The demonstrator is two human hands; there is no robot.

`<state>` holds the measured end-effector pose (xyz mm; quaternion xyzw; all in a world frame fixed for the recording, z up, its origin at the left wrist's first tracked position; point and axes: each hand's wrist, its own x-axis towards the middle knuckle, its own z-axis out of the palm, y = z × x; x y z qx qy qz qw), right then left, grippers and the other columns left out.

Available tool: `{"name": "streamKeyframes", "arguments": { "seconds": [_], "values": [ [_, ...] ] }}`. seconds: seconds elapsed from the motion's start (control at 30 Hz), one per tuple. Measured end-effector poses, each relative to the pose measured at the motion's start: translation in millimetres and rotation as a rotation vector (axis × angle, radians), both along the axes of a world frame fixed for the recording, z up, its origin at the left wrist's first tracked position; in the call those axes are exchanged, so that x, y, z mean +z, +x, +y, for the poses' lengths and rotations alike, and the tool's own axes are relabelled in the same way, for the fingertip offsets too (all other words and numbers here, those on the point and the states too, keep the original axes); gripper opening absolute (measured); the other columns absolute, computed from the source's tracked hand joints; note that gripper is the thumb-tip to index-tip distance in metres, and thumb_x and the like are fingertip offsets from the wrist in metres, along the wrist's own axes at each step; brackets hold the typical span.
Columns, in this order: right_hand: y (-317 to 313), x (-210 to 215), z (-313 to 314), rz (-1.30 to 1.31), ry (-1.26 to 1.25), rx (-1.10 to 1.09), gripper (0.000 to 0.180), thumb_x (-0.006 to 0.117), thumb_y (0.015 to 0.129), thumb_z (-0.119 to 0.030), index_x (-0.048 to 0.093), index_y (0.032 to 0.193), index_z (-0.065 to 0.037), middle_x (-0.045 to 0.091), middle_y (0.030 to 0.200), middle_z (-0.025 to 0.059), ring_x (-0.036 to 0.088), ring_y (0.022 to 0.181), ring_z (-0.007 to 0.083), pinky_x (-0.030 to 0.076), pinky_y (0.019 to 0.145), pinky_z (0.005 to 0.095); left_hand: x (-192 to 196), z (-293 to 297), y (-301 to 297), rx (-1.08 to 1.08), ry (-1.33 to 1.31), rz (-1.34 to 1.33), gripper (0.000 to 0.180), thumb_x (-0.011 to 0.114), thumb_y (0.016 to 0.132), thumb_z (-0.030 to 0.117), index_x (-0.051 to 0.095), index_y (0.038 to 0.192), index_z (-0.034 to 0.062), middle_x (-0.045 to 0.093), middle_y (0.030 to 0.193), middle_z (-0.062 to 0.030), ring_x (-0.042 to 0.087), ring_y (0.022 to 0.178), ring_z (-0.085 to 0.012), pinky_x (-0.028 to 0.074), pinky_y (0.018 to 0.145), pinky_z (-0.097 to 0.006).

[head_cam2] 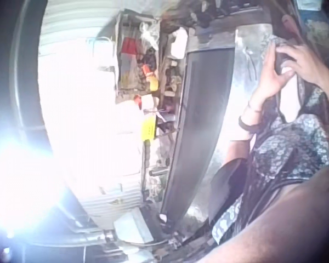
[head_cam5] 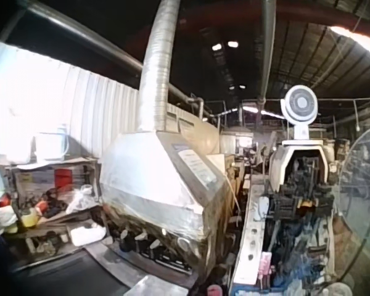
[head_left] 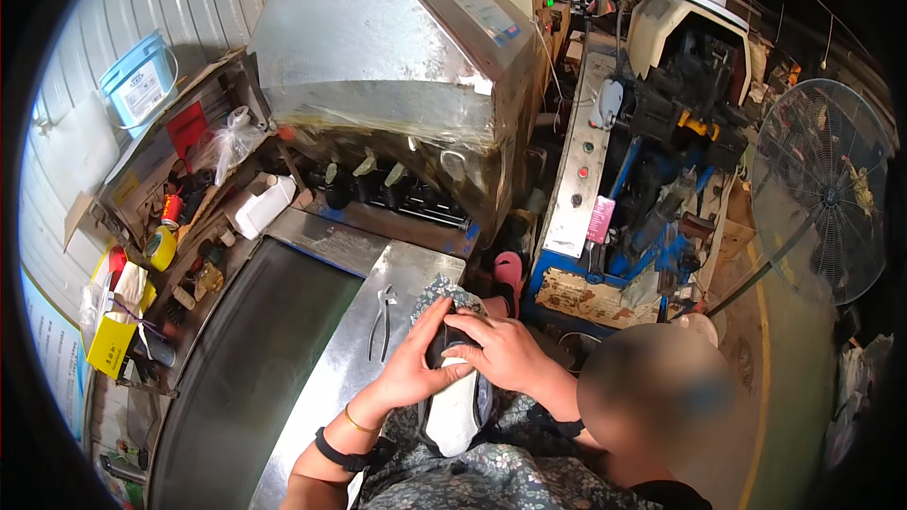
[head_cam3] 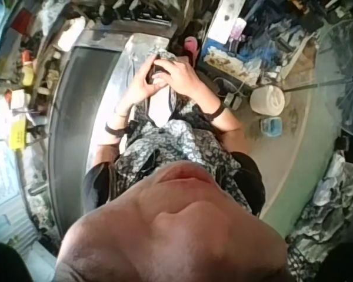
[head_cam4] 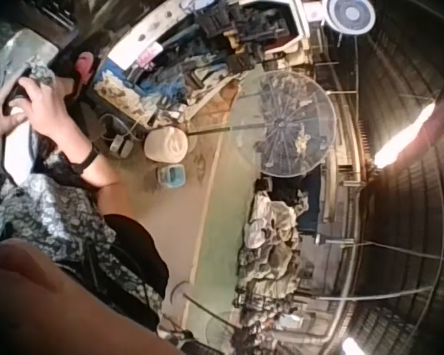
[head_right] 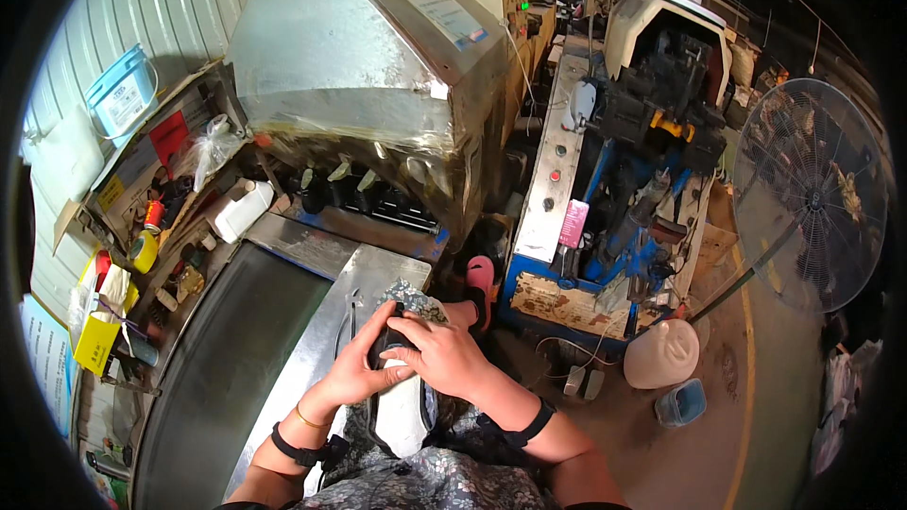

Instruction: Manufacture shoes by processing them through a machine and using tools for adjustment.

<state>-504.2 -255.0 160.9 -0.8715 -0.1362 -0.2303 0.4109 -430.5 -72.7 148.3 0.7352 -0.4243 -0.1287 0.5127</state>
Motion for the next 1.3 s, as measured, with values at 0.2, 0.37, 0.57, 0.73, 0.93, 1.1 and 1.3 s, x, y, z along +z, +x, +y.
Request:
{"name": "streamKeyframes", "arguments": {
  "seconds": [0.2,0.37,0.57,0.73,0.93,1.1,1.3],
  "values": [
    [21,-6,-12,0.18,-0.094,-0.005,0.04,0.072,0.086,-0.03,0.064,0.116,-0.005,0.069,0.109,0.0145,0.068,0.094,0.0362,0.055,0.076,0.0396,-27,-10,5,0.099,-0.072,0.11,0.091,0.083,0.077,0.015,0.031,0.15,-0.0009,0.037,0.152,-0.0225,0.034,0.143,-0.0324,0.03,0.115,-0.04],
    [-13,-50,7,0.19,0.39,-0.037,0.07,0.073,0.088,-0.021,0.038,0.146,-0.002,0.058,0.131,0.0254,0.058,0.122,0.0358,0.046,0.1,0.0405,-33,-12,15,0.111,-0.143,0.135,0.077,0.082,0.078,0.015,0.043,0.144,0.0025,0.035,0.154,-0.0223,0.028,0.146,-0.0343,0.026,0.117,-0.04],
    [-36,-106,3,0.306,0.703,-0.156,0.017,0.059,0.098,-0.013,0.061,0.101,0.003,0.063,0.081,0.0032,0.054,0.079,0.0083,0.048,0.069,0.03,-17,-38,25,0.238,-0.132,0.343,0.06,0.078,0.081,0.006,0.052,0.135,0.0009,0.062,0.124,-0.0092,0.058,0.114,-0.0192,0.046,0.099,-0.029],
    [-38,-86,-32,0.534,1.018,0.011,0.03,0.059,0.1,-0.022,0.064,0.118,0.002,0.067,0.103,-0.0007,0.058,0.093,0.007,0.048,0.085,0.0262,-16,-19,16,0.159,-0.312,0.845,0.059,0.071,0.089,0.006,0.043,0.141,0.0036,0.061,0.113,-0.0055,0.058,0.102,-0.0136,0.048,0.091,-0.028],
    [-33,-120,8,0.737,1.015,0.084,0.053,0.022,0.11,-0.038,0.049,0.135,-0.001,0.058,0.124,0.0125,0.054,0.114,0.02,0.041,0.1,0.0338,-35,-13,-3,0.188,-0.314,0.786,0.057,0.071,0.09,0.009,0.041,0.138,0.0023,0.059,0.116,-0.0076,0.056,0.105,-0.0145,0.047,0.092,-0.028],
    [-26,-74,15,0.429,-0.075,-0.239,0.045,0.041,0.102,-0.026,0.051,0.127,0.009,0.066,0.093,0.025,0.067,0.087,0.0377,0.054,0.079,0.0435,-46,-21,4,0.223,-0.255,0.66,0.057,0.072,0.089,0.01,0.042,0.137,0.0009,0.058,0.118,-0.009,0.056,0.107,-0.0164,0.047,0.093,-0.028],
    [-12,-65,2,0.467,-0.368,-0.274,0.052,0.053,0.098,-0.022,0.043,0.133,0.015,0.068,0.1,0.0228,0.068,0.094,0.0352,0.055,0.082,0.0387,-57,-37,15,0.253,-0.154,0.508,0.053,0.069,0.091,0.006,0.042,0.136,0.0013,0.061,0.114,-0.0074,0.057,0.101,-0.0125,0.048,0.089,-0.025]
  ]
}}
